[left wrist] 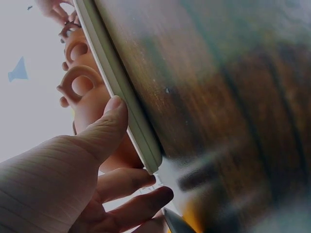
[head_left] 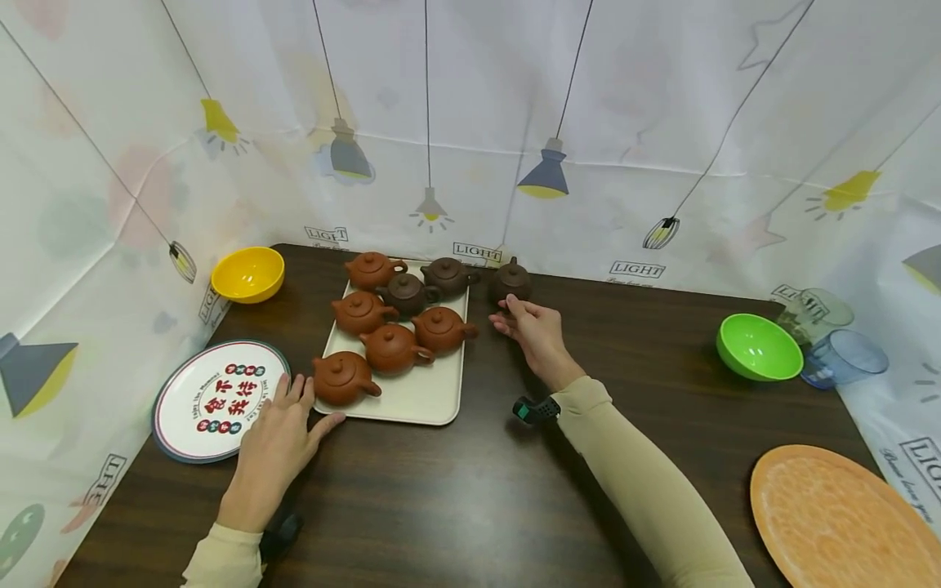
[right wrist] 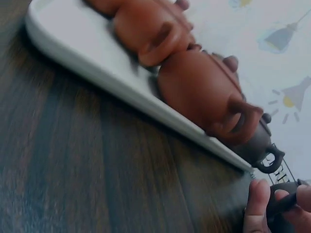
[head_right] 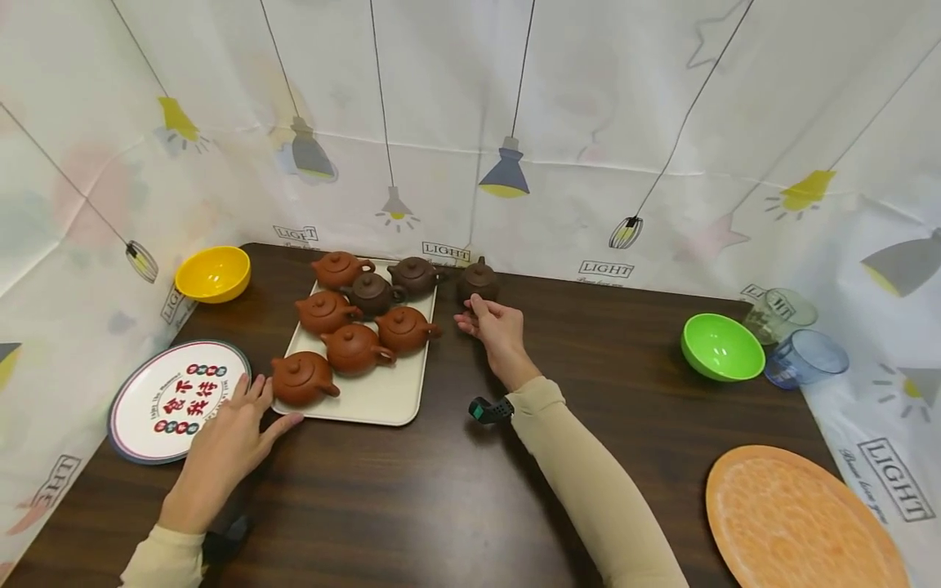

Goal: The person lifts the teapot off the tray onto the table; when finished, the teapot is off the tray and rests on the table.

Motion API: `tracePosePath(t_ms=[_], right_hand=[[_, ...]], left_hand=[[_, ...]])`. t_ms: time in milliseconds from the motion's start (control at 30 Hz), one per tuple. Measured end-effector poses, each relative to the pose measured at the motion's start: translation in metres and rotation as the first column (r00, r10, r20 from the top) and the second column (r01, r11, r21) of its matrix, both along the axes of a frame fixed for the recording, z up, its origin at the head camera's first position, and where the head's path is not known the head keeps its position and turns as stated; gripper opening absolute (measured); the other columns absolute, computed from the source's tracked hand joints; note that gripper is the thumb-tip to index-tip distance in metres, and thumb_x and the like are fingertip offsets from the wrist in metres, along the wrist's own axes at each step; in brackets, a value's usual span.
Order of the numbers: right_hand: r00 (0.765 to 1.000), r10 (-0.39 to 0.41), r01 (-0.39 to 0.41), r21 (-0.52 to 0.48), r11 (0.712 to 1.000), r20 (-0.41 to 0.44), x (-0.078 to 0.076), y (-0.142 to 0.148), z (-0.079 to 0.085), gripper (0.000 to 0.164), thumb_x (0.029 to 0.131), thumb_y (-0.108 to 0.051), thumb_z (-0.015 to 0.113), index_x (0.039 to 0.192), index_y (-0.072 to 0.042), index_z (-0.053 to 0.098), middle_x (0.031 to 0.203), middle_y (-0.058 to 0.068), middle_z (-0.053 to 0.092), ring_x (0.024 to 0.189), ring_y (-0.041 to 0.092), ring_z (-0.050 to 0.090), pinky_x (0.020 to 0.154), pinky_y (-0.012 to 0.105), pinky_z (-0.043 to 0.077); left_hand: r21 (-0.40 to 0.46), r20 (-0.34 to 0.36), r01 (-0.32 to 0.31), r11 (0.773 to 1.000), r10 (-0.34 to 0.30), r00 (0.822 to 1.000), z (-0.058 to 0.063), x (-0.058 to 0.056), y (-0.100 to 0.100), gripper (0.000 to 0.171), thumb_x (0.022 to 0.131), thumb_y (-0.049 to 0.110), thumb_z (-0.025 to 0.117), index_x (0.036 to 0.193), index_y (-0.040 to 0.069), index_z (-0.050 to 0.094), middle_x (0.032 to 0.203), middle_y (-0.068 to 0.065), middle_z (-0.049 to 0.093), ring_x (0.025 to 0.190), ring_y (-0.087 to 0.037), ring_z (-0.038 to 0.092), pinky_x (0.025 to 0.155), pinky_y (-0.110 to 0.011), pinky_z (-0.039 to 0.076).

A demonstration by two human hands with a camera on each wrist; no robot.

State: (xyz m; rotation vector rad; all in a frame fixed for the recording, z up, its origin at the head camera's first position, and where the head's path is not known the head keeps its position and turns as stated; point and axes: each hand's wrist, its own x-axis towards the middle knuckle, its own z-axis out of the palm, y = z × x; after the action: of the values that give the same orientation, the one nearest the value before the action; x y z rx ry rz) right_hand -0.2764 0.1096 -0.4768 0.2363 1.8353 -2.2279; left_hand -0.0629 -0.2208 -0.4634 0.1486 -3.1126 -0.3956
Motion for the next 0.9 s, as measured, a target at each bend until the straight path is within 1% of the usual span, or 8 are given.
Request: tracePosePath(t_ms=[167, 333, 433, 533, 633, 767, 833, 900], right_hand=[[0.999, -0.038, 0.039, 0.018, 0.999, -0.031, 0.01, -0.001, -0.002, 0.048, 0.11, -0.025, 0.063, 0.145, 0.006, 0.059, 0.135, 0.034, 0.068, 0.087, 0.013, 0.081, 0.08, 0.026, 0.066], [0.995, -0.095, 0.096, 0.039, 0.995, -0.038, 0.04, -0.012, 0.005, 0.046, 0.109, -0.021, 0.065, 0.147, -0.001, 0.049, 0.127, 0.028, 0.073, 0.074, 0.012, 0.079, 0.065, 0.026, 0.064], [0.998, -0.025, 0.027, 0.048, 0.998, -0.057, 0.063, -0.028, 0.013, 0.039, 0.108, -0.016, 0.066, 0.141, 0.0, 0.053, 0.117, 0.024, 0.076, 0.071, 0.012, 0.077, 0.061, 0.027, 0.062], [0.991, 0.106, -0.103, 0.049, 0.993, -0.079, 0.087, -0.045, 0.021, 0.029, 0.107, -0.013, 0.066, 0.131, 0.001, 0.06, 0.109, 0.023, 0.077, 0.072, 0.014, 0.077, 0.06, 0.028, 0.061], [0.96, 0.269, -0.264, 0.069, 0.962, -0.08, 0.108, -0.063, 0.024, 0.027, 0.108, -0.015, 0.066, 0.127, 0.004, 0.064, 0.109, 0.026, 0.076, 0.073, 0.016, 0.077, 0.061, 0.03, 0.062], [0.875, 0.48, -0.475, 0.089, 0.876, -0.054, 0.127, -0.086, 0.021, 0.035, 0.11, -0.021, 0.062, 0.132, 0.006, 0.064, 0.114, 0.031, 0.074, 0.076, 0.018, 0.078, 0.064, 0.034, 0.065], [0.834, 0.55, -0.547, 0.077, 0.834, -0.039, 0.133, -0.098, 0.018, 0.037, 0.111, -0.023, 0.06, 0.136, 0.004, 0.062, 0.116, 0.032, 0.074, 0.077, 0.02, 0.079, 0.066, 0.037, 0.067], [0.807, 0.59, -0.588, 0.058, 0.807, -0.03, 0.135, -0.109, 0.014, 0.038, 0.112, -0.025, 0.059, 0.139, 0.002, 0.059, 0.115, 0.032, 0.074, 0.076, 0.021, 0.079, 0.068, 0.039, 0.067]], left_hand=[[-0.005, -0.002, 0.004, 1.0, -0.004, 1.0, 0.001, 0.001, 0.001, 0.077, 0.103, 0.045, 0.071, 0.149, -0.013, 0.053, 0.155, -0.037, 0.051, 0.153, -0.055, 0.04, 0.113, -0.073, 0.044], [-0.017, -0.007, 0.012, 1.0, -0.012, 1.0, 0.002, 0.001, 0.001, 0.077, 0.102, 0.045, 0.071, 0.148, -0.014, 0.054, 0.154, -0.037, 0.053, 0.152, -0.054, 0.041, 0.114, -0.072, 0.044], [-0.019, 0.003, 0.006, 1.0, -0.006, 1.0, 0.003, 0.0, 0.001, 0.077, 0.102, 0.045, 0.071, 0.149, -0.014, 0.053, 0.154, -0.037, 0.052, 0.153, -0.054, 0.04, 0.115, -0.072, 0.043], [-0.02, 0.015, 0.005, 1.0, -0.005, 1.0, 0.004, -0.001, 0.002, 0.077, 0.102, 0.044, 0.071, 0.149, -0.014, 0.052, 0.155, -0.038, 0.051, 0.153, -0.055, 0.04, 0.116, -0.072, 0.042], [-0.018, 0.011, 0.011, 1.0, -0.011, 1.0, 0.004, -0.001, 0.002, 0.077, 0.103, 0.044, 0.071, 0.148, -0.015, 0.052, 0.155, -0.038, 0.051, 0.153, -0.055, 0.04, 0.116, -0.072, 0.042], [-0.025, -0.007, 0.019, 0.999, -0.019, 1.0, 0.003, -0.001, 0.002, 0.076, 0.103, 0.044, 0.07, 0.148, -0.015, 0.053, 0.154, -0.038, 0.052, 0.152, -0.055, 0.04, 0.115, -0.073, 0.043], [-0.027, -0.01, 0.02, 0.999, -0.02, 1.0, 0.003, -0.001, 0.003, 0.076, 0.103, 0.043, 0.07, 0.148, -0.016, 0.053, 0.154, -0.038, 0.052, 0.152, -0.055, 0.04, 0.115, -0.073, 0.042], [-0.031, -0.008, 0.02, 0.999, -0.021, 1.0, 0.002, 0.0, 0.003, 0.076, 0.103, 0.043, 0.07, 0.148, -0.016, 0.052, 0.154, -0.038, 0.052, 0.152, -0.055, 0.04, 0.115, -0.073, 0.042]])
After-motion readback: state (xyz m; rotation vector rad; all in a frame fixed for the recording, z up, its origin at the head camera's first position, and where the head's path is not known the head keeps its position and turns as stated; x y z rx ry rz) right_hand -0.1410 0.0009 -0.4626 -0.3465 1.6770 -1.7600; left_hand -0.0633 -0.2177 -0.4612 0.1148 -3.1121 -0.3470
